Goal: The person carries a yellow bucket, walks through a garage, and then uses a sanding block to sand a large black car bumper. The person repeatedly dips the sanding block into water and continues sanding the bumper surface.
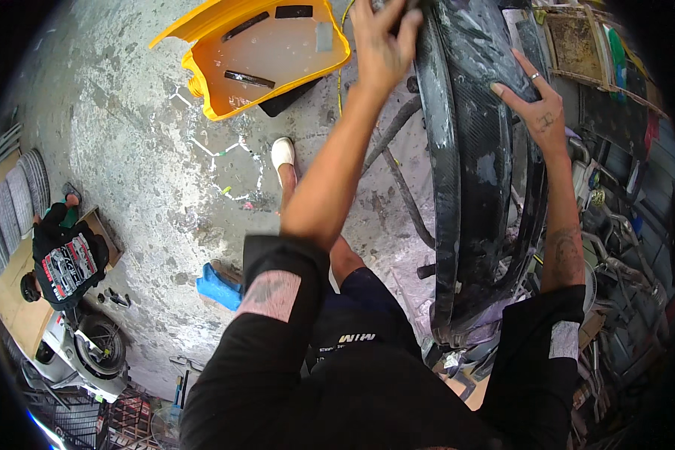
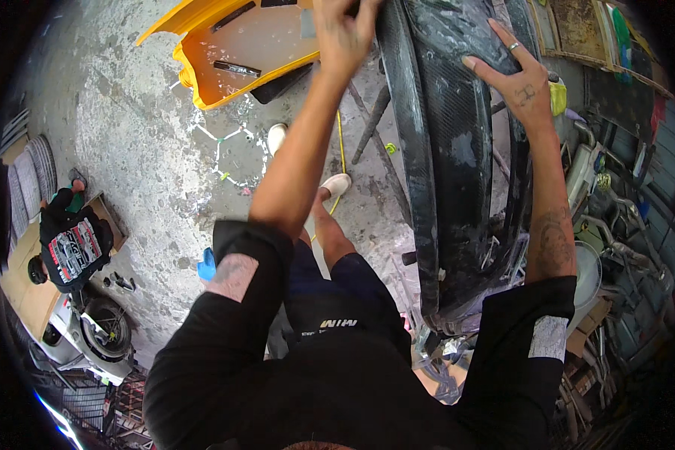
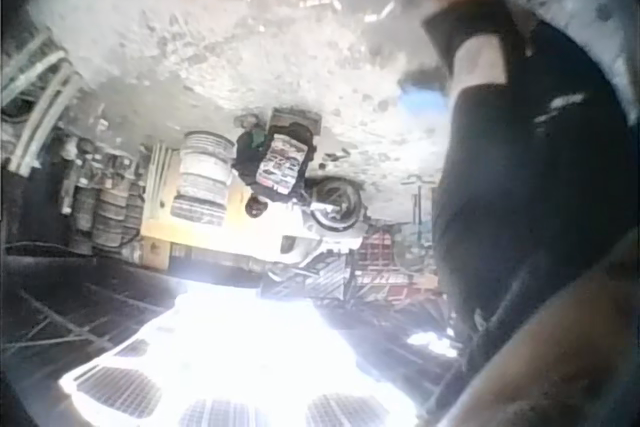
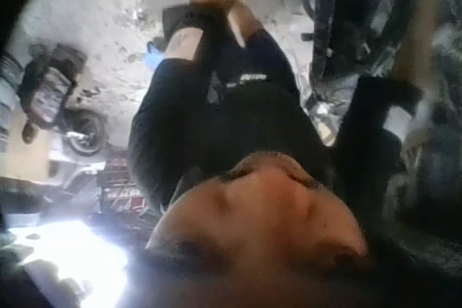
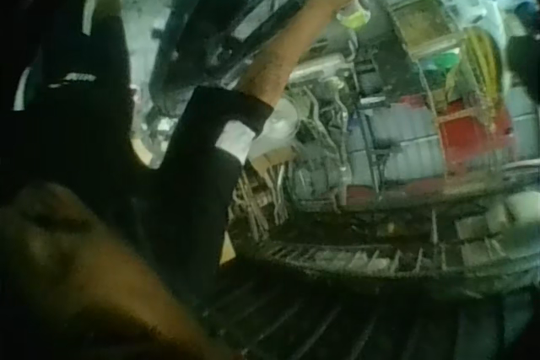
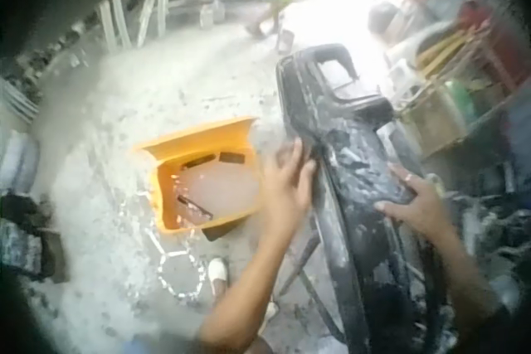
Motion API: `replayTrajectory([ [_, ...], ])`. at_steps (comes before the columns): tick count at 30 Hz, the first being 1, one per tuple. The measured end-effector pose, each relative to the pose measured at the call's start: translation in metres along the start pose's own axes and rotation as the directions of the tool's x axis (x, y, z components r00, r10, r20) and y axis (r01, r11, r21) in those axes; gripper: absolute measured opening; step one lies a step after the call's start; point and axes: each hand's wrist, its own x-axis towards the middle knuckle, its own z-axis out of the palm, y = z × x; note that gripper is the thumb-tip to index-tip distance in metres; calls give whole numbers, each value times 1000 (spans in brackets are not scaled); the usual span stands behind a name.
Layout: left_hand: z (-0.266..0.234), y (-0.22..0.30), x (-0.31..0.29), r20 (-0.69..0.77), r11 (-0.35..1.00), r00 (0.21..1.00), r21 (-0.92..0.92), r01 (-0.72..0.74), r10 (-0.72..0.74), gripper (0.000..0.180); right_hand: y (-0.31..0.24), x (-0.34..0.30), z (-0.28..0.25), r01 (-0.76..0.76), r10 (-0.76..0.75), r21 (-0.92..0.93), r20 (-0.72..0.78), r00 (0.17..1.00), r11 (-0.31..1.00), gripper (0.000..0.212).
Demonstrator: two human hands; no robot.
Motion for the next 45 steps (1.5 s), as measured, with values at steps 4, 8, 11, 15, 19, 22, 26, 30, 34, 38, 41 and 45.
replayTrajectory([
  [4, -32, 71, -89, 231, 993, 971, -84, 81, -59, 53, 13, -11, -12, -39, 38, -74, -20, 999, 997, 74],
  [8, -6, -2, 0, 292, 990, 951, -56, 128, -107, 50, -9, 3, -2, 25, -25, -7, -21, 999, 1000, 74],
  [11, -2, -11, 7, 287, 988, 949, -33, 149, -133, 50, -8, -1, -1, -22, 22, -3, 11, 1000, 1000, 74],
  [15, -47, 101, -104, 284, 977, 942, -64, 205, -179, 53, 11, -11, -13, -33, 32, -52, -12, 999, 998, 73],
  [19, -11, 42, -31, 153, 999, 988, -40, 14, -7, 48, 2, -5, -5, 17, -18, -20, -41, 999, 1000, 74],
  [22, 7, 6, 23, 164, 980, 973, -89, 177, -160, 55, -5, 1, -2, -61, 61, 9, 14, 998, 998, 74],
  [26, -38, 90, -111, 254, 985, 963, -122, 124, -89, 42, 15, -14, -12, -25, 23, -72, -28, 999, 997, 74],
  [30, -24, 70, -62, 221, 1000, 975, -20, -3, 8, 41, 8, -10, -11, 20, -21, -41, -43, 999, 999, 73],
  [34, 9, 0, 8, 216, 986, 976, -169, 8, 29, 42, -8, 4, -3, -44, 43, 48, 35, 998, 998, 72],
  [38, -52, 113, -118, 373, 990, 921, -30, 136, -115, 42, 18, -16, -13, 7, -11, -83, -56, 998, 997, 72],
  [41, -31, 79, -78, 279, 992, 960, -109, 67, -34, 46, 7, -14, -9, 47, -51, -69, -52, 997, 996, 72],
  [45, 10, -9, 22, 242, 957, 956, -195, 216, -166, 30, -12, 2, 6, 8, -8, -13, -3, 1000, 1000, 72],
])
